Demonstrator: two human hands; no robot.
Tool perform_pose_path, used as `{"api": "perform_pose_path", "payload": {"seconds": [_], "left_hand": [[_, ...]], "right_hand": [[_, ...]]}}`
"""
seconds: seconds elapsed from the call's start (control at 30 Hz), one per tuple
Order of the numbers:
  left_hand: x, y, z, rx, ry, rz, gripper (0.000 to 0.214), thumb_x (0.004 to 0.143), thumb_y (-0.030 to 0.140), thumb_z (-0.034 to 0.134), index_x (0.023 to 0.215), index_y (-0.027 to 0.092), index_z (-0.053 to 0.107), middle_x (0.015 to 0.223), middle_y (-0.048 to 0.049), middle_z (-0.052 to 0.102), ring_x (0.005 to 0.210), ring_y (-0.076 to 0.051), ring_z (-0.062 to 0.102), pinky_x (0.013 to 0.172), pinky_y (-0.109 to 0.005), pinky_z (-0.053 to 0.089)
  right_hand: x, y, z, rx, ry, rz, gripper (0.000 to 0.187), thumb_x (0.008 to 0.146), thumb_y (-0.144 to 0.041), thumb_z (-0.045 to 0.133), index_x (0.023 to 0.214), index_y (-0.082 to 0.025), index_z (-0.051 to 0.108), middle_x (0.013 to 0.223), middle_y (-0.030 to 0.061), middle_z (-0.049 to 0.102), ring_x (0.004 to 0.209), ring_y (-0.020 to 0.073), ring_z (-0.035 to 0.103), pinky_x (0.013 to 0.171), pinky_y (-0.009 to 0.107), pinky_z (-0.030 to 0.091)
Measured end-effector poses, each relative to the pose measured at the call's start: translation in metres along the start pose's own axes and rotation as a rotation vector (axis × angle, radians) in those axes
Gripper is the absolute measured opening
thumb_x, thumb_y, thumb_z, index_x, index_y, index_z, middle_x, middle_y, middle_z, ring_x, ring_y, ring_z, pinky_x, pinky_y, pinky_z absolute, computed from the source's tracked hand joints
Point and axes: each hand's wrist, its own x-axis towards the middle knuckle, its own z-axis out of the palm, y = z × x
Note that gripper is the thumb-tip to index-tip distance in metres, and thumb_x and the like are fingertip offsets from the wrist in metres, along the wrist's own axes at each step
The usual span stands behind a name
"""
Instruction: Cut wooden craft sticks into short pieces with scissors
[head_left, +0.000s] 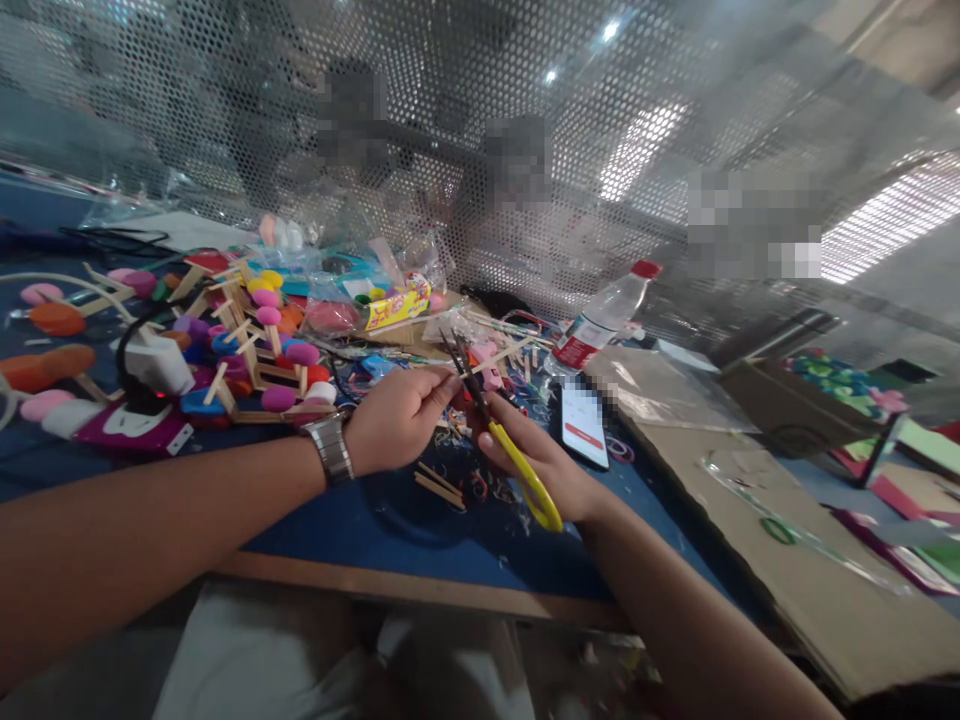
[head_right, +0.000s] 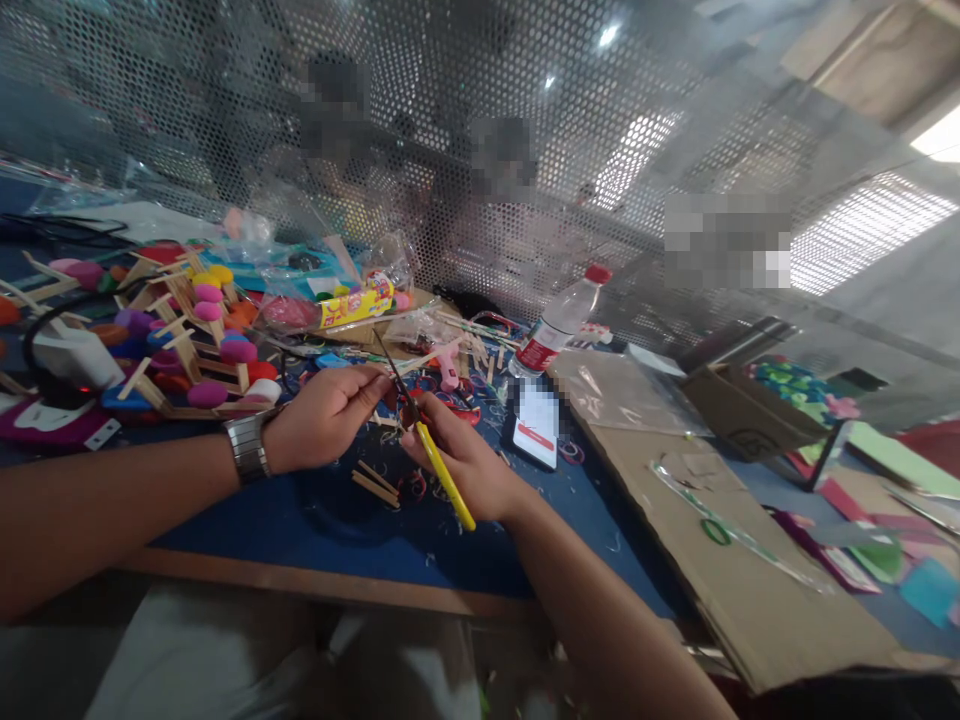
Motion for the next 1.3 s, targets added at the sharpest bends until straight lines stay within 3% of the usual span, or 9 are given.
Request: {"api": "perform_pose_path", "payload": {"seconds": [0.17,0.3,0.6,0.83,1.07,1.3], "left_hand": [[0.0001,0.0020,0.0004,-0.005,0.007,-0.013,0.034,0.100,0.029,0.038,0.078,0.016,0.060,0.074,-0.0030,0.066,0.068,-0.015,0.057,0.065,-0.027,0.042],[-0.0003,0.0036,-0.0005,0.017,0.002,0.000,0.036,0.100,0.029,0.037,0.075,0.016,0.059,0.075,-0.0036,0.065,0.068,-0.015,0.057,0.065,-0.027,0.041],[-0.0026,0.0031,-0.0017,-0.009,0.139,0.010,0.029,0.099,0.031,0.043,0.086,0.016,0.065,0.084,-0.0052,0.072,0.078,-0.017,0.063,0.072,-0.028,0.047],[-0.0024,0.0011,-0.0006,-0.023,0.149,0.034,0.027,0.099,0.031,0.045,0.090,0.016,0.066,0.087,-0.0050,0.072,0.081,-0.016,0.064,0.074,-0.027,0.048],[-0.0034,0.0029,-0.0027,-0.010,0.118,0.032,0.029,0.099,0.031,0.045,0.090,0.016,0.068,0.084,-0.0044,0.072,0.077,-0.017,0.064,0.070,-0.027,0.047],[-0.0038,0.0035,-0.0026,0.015,0.127,0.016,0.031,0.097,0.032,0.046,0.082,0.015,0.068,0.079,-0.0047,0.073,0.070,-0.016,0.062,0.064,-0.027,0.045]], "right_hand": [[0.0001,0.0000,-0.0020,-0.095,-0.017,-0.037,0.040,0.091,-0.051,0.057,0.116,-0.020,0.052,0.092,0.0025,0.051,0.082,0.0182,0.047,0.081,0.033,0.044],[0.0002,0.0016,-0.0011,-0.112,-0.015,-0.038,0.036,0.091,-0.050,0.056,0.111,-0.020,0.052,0.087,0.0013,0.048,0.078,0.0176,0.045,0.076,0.032,0.044],[0.0000,0.0086,-0.0006,0.060,0.047,-0.030,0.041,0.090,-0.058,0.055,0.111,-0.023,0.049,0.082,-0.0008,0.043,0.070,0.0160,0.042,0.063,0.029,0.041],[-0.0009,0.0087,-0.0008,0.171,0.007,-0.011,0.042,0.090,-0.056,0.058,0.115,-0.023,0.053,0.083,-0.0005,0.043,0.066,0.0147,0.044,0.058,0.029,0.042],[-0.0003,0.0030,-0.0019,0.014,0.024,-0.007,0.051,0.085,-0.061,0.061,0.113,-0.020,0.057,0.079,-0.0001,0.046,0.065,0.0144,0.044,0.057,0.028,0.042],[-0.0006,0.0033,-0.0015,0.028,0.046,0.045,0.053,0.083,-0.064,0.060,0.110,-0.019,0.056,0.078,-0.0011,0.044,0.060,0.0125,0.040,0.051,0.027,0.035]]}}
